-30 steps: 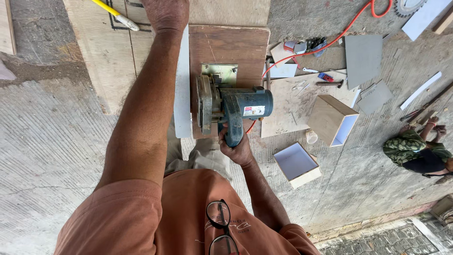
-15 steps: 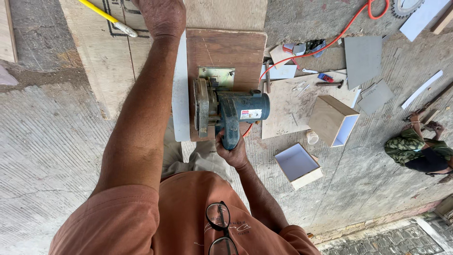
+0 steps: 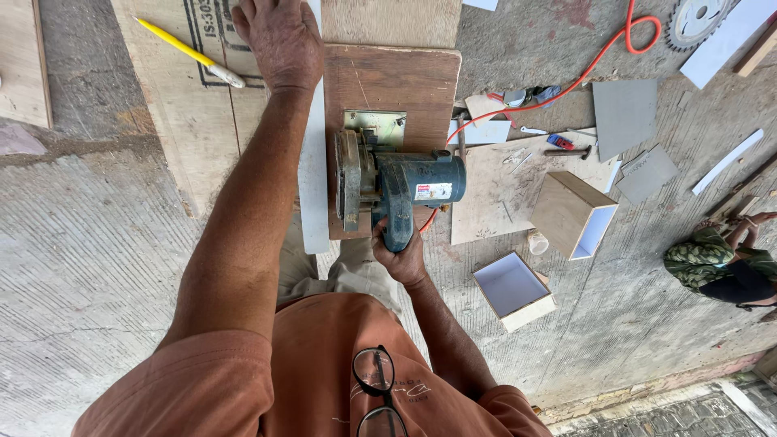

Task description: The person marks a line on a plywood sheet using a straightedge and pencil, then cuts the sheet with a handheld circular saw. They repeatedly fit the cut piece into a wooden box frame to check alignment, then cut and fit additional pieces in the same manner.

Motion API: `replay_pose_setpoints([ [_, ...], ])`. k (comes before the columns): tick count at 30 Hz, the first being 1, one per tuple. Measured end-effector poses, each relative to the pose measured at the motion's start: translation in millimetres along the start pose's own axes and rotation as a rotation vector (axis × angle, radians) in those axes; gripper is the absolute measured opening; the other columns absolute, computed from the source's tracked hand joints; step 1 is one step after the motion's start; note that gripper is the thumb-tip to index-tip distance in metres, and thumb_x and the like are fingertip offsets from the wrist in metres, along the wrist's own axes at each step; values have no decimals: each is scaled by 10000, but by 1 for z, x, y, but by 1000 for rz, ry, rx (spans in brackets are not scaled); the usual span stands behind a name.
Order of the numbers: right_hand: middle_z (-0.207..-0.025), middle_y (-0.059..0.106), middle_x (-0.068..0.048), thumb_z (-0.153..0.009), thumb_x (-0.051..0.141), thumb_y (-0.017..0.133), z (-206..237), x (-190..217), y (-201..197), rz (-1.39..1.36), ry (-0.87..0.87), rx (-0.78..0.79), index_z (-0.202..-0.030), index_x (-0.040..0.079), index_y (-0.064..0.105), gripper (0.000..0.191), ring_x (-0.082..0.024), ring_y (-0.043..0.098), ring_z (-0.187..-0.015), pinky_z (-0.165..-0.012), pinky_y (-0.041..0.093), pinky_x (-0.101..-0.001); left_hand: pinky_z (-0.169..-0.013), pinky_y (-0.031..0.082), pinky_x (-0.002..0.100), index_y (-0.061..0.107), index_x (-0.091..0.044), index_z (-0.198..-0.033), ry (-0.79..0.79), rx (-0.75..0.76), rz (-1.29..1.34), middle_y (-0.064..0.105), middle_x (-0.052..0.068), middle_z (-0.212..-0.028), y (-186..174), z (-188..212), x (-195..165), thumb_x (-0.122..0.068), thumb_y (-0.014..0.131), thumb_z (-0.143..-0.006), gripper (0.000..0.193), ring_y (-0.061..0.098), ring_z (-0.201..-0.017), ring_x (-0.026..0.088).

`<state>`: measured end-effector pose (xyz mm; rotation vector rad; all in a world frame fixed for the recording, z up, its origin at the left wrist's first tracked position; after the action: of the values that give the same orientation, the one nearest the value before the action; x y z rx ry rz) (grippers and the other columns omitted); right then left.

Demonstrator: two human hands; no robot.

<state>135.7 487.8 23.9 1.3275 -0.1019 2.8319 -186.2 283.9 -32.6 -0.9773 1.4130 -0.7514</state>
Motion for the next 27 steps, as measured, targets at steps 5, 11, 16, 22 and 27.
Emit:
replay_pose_setpoints([
  [5,-954,668,-50,-807,2,675,-18,12,1,-3,-20,6,-1120,72,568,338,-130,646,-872,-804,577,-318,-1133,276,730,513,-199,-1513,-3,19,-82,328,163,-1547,6,2,3,-171,614,-1065,460,274,-1456,428],
  [11,-935,668,-52,-804,16,670,-32,18,-1,-21,-13,-7,-1111,68,571,328,-124,637,-851,-782,578,-312,-1194,255,751,439,-318,-1614,-41,48,-13,233,93,-1656,9,5,6,-191,659,-1093,580,170,-1559,355],
  [16,-923,676,-60,-814,23,653,-46,25,-1,1,-13,-17,-1097,57,583,294,-129,642,-835,-766,579,-314,-1196,264,742,430,-288,-1634,-60,93,-5,231,64,-1672,9,5,5,-176,659,-1090,601,163,-1574,325],
  [22,-902,679,-61,-799,44,646,-66,47,-1,32,-31,-45,-1098,59,569,309,-129,670,-810,-727,597,-320,-1187,266,732,434,-287,-1623,-26,59,-23,232,54,-1683,7,3,2,-179,641,-1121,553,179,-1573,330],
  [27,-908,671,-76,-824,50,649,-85,67,-1,-17,-41,-66,-1093,38,568,281,-136,653,-770,-676,571,-312,-1186,271,712,420,-284,-1638,-23,60,-9,245,59,-1677,8,4,4,-147,650,-1081,617,188,-1574,339],
])
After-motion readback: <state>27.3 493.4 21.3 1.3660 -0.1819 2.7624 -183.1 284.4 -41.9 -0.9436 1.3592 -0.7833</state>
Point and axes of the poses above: each hand's wrist, its own z-axis away from the middle knuckle, its own y-axis out of the palm, x = y × z, the point moved 9 cm from there along -z, towards the middle knuckle
